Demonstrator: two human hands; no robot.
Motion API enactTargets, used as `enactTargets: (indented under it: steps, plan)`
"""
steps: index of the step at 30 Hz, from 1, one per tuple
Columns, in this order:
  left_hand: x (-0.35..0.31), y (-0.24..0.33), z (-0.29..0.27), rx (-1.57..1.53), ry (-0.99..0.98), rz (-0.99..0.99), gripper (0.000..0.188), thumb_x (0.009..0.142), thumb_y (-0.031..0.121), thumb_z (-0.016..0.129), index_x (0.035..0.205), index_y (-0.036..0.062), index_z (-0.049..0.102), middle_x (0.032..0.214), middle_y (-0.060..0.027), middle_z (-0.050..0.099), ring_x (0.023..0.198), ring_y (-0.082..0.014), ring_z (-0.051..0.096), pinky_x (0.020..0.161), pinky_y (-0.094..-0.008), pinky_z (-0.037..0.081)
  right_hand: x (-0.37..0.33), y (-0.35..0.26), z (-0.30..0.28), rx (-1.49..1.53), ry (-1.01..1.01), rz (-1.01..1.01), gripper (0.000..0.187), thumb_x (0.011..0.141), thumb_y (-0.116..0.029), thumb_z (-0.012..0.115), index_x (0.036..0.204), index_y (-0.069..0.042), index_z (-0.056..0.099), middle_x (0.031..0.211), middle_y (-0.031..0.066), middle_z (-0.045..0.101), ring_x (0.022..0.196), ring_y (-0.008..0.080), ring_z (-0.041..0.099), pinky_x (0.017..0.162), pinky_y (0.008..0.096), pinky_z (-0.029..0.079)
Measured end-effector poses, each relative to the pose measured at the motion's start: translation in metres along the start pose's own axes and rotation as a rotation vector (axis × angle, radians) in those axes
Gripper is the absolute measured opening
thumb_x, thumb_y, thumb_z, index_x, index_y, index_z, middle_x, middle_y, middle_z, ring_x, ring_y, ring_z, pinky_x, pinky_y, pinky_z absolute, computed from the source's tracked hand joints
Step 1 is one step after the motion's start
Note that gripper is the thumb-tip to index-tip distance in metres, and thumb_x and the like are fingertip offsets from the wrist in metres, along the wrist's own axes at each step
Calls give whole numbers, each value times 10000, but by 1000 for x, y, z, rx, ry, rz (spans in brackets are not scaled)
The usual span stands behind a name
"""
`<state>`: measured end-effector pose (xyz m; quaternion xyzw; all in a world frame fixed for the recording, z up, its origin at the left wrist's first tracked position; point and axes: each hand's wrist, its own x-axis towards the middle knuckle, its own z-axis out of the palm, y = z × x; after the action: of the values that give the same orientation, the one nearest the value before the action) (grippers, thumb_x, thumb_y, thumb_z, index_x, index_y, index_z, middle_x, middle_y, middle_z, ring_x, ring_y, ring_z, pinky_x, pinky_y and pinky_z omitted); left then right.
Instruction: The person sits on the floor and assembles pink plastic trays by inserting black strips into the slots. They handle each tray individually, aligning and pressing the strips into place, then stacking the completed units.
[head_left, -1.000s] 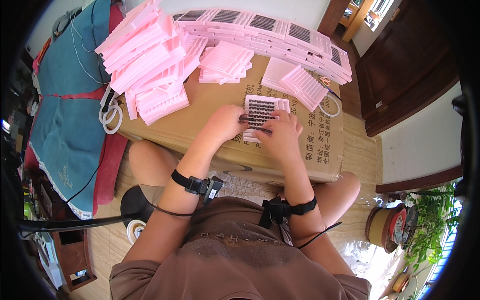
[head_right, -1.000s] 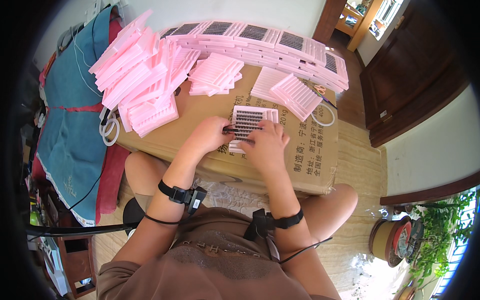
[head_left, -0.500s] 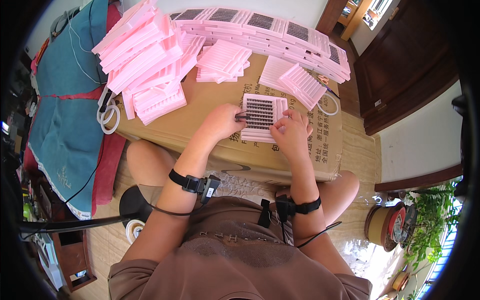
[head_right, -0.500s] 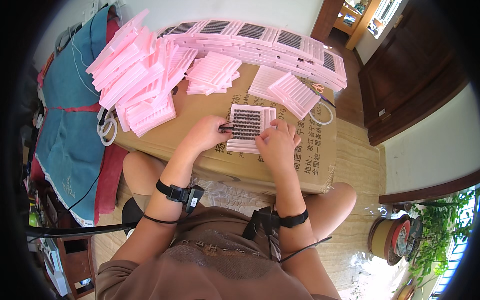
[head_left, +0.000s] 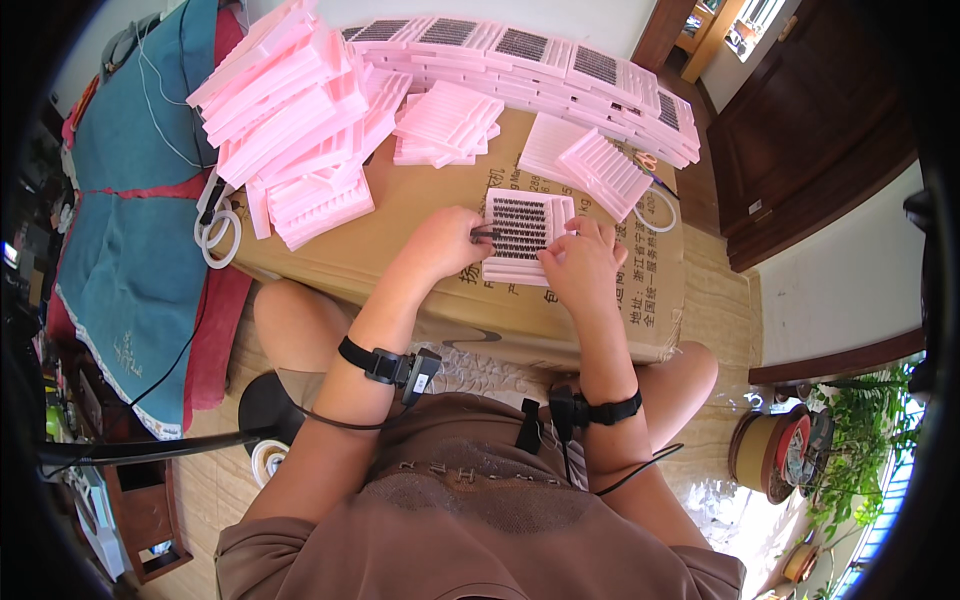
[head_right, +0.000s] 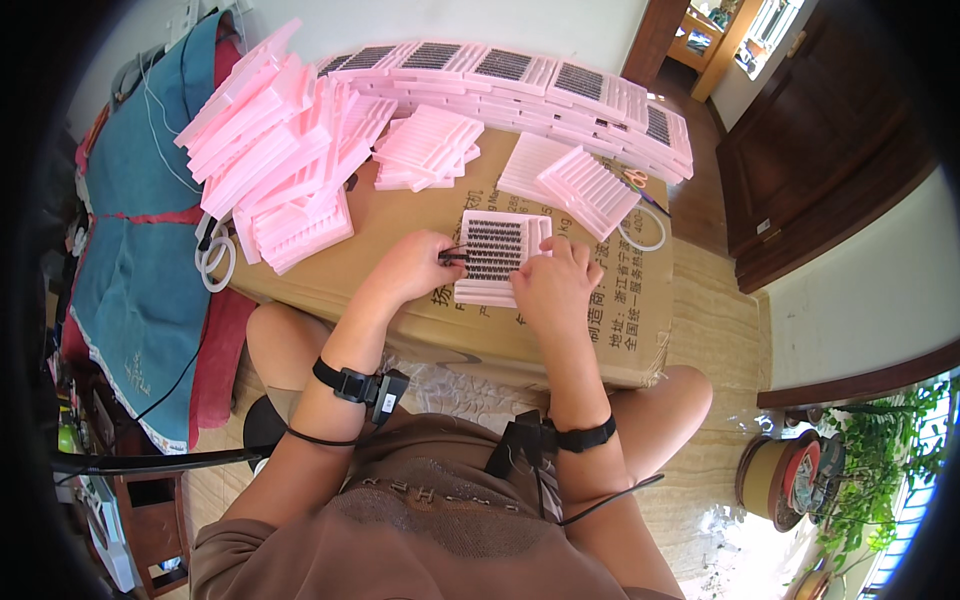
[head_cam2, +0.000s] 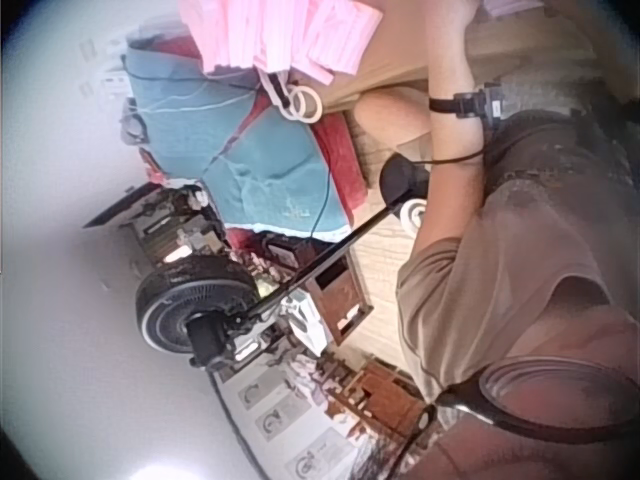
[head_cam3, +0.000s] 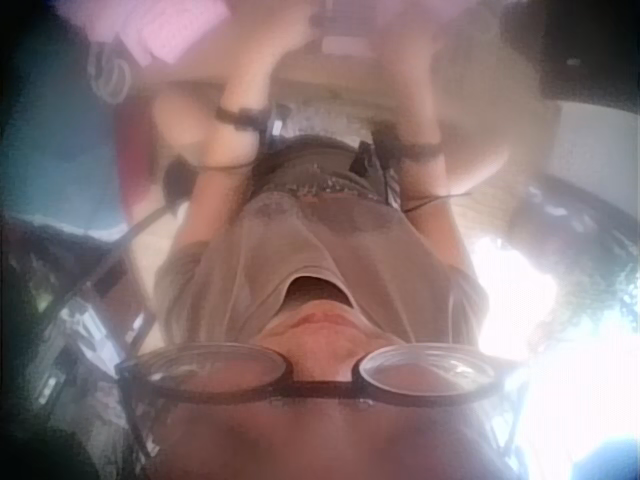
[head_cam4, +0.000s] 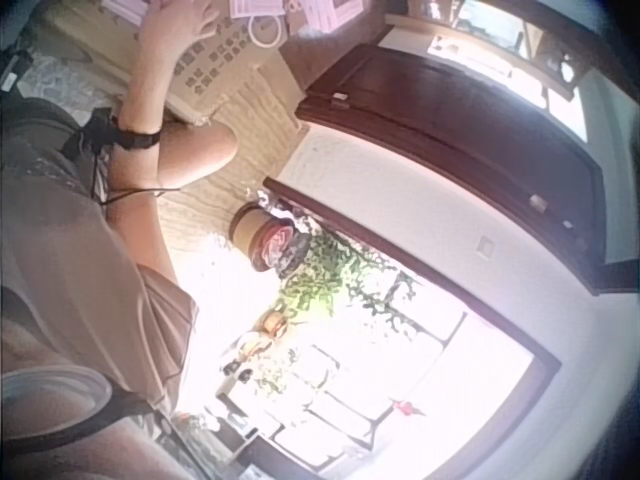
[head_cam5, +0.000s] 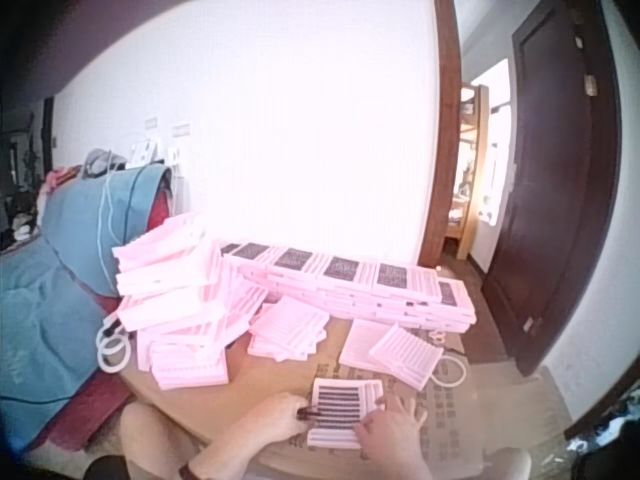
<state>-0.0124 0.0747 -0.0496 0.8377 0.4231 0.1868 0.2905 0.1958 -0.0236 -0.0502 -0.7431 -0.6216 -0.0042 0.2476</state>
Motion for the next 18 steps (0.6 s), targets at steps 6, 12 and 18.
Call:
enactTargets:
  steps: [6,12,18]
  plan:
    - [-1,-1,2,-16,28,11,275,802,232,793,911,-15,736,833,-244,698,760,-385,689,708,-439,529,-6,9,-13,108,42,-56,100,794,-87,674,844,-136,744,1222,78,597,1224,320,500,1003,508,355]
    - [-1,0,1,-43,-4,-24,284,804,227,795,920,-25,733,825,-240,698,737,-350,690,703,-424,528,-8,-2,6,70,-4,-186,255,770,16,629,881,-185,739,1235,68,577,1234,328,498,1002,502,359]
    - [-3,-4,3,-110,2,-49,223,802,166,797,909,-19,735,837,-216,712,759,-308,702,727,-413,531,-10,-26,21,164,-21,-308,236,787,-13,645,913,-180,754,1211,59,594,1212,317,514,1008,472,373]
